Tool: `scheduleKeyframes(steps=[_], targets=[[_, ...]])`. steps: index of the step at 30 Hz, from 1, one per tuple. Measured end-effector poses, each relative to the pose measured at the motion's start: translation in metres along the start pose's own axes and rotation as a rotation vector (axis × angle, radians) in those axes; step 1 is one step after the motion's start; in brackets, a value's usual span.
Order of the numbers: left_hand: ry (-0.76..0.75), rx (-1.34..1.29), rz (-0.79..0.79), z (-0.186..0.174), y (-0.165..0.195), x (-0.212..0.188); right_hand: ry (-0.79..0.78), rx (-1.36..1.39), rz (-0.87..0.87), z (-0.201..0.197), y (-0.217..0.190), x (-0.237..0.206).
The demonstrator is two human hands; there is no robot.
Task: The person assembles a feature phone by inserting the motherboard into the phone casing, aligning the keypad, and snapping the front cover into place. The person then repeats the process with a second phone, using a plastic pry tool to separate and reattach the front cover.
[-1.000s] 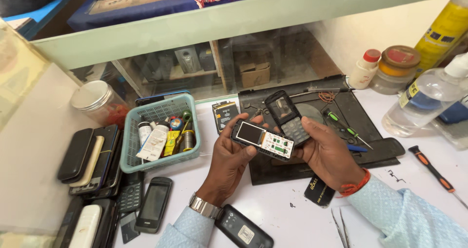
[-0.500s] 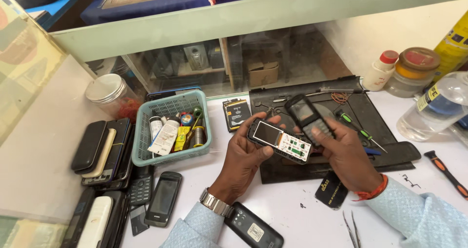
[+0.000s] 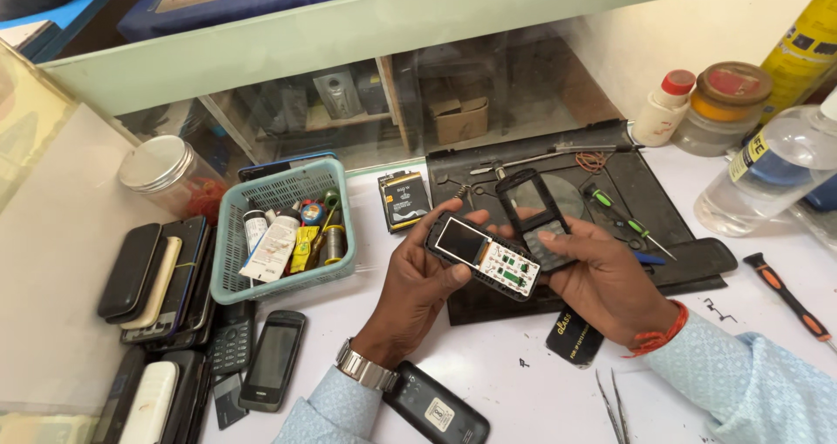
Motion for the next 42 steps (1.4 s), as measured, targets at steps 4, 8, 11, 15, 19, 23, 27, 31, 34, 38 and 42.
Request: scheduleKeyframes(steps=[4,8,11,15,19,23,27,31,34,38,42], targets=[[-0.019,-0.025,-0.019,-0.001,0.000,-0.001,0.008,-0.083,0.025,-0.001,0.003,-0.004],[-0.069,-0.035,-0.012,0.001,-0.001,-0.004,0.028,-0.156,0.050,-0.003,0.008,-0.008],[-0.065,-0.018,-0.013,0.001,-0.001,-0.004,0.039,-0.194,0.075,-0.006,0.012,-0.006],[-0.054,-0.018,0.001,-0.001,0.001,-0.003,-0.074,-0.223,0.035,-0.006,0.016,-0.004],[-0.065,-0.033,0.017,-0.002,0.000,-0.004,-0.021,-0.301,0.022,-0.010,0.020,-0.004],[-0.068,-0.021,0.025,-0.004,-0.001,-0.004,-0.026,-0.309,-0.001,-0.009,0.020,-0.003],[-0.067,-0.007,0.018,-0.006,-0.003,-0.003,0.011,-0.333,-0.041,-0.008,0.020,-0.003],[-0.064,0.009,0.018,-0.008,-0.004,-0.001,0.040,-0.366,-0.059,-0.010,0.020,-0.003],[-0.060,0.017,0.012,-0.010,-0.004,0.001,0.042,-0.387,-0.087,-0.012,0.020,-0.001],[-0.060,0.027,0.018,-0.010,-0.004,0.001,0.069,-0.377,-0.086,-0.015,0.021,0.000],[-0.084,0.018,0.048,-0.008,-0.003,0.000,0.051,-0.355,-0.081,-0.015,0.022,0.000]])
Point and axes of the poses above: each hand's wrist, its own x-axis towards the middle knuckle, its own z-axis out of the palm, y = z × x, the point moved 4 cm from there along x, towards the middle knuckle, and after that the axes turned 3 degrees about y, right-handed, at the moved point
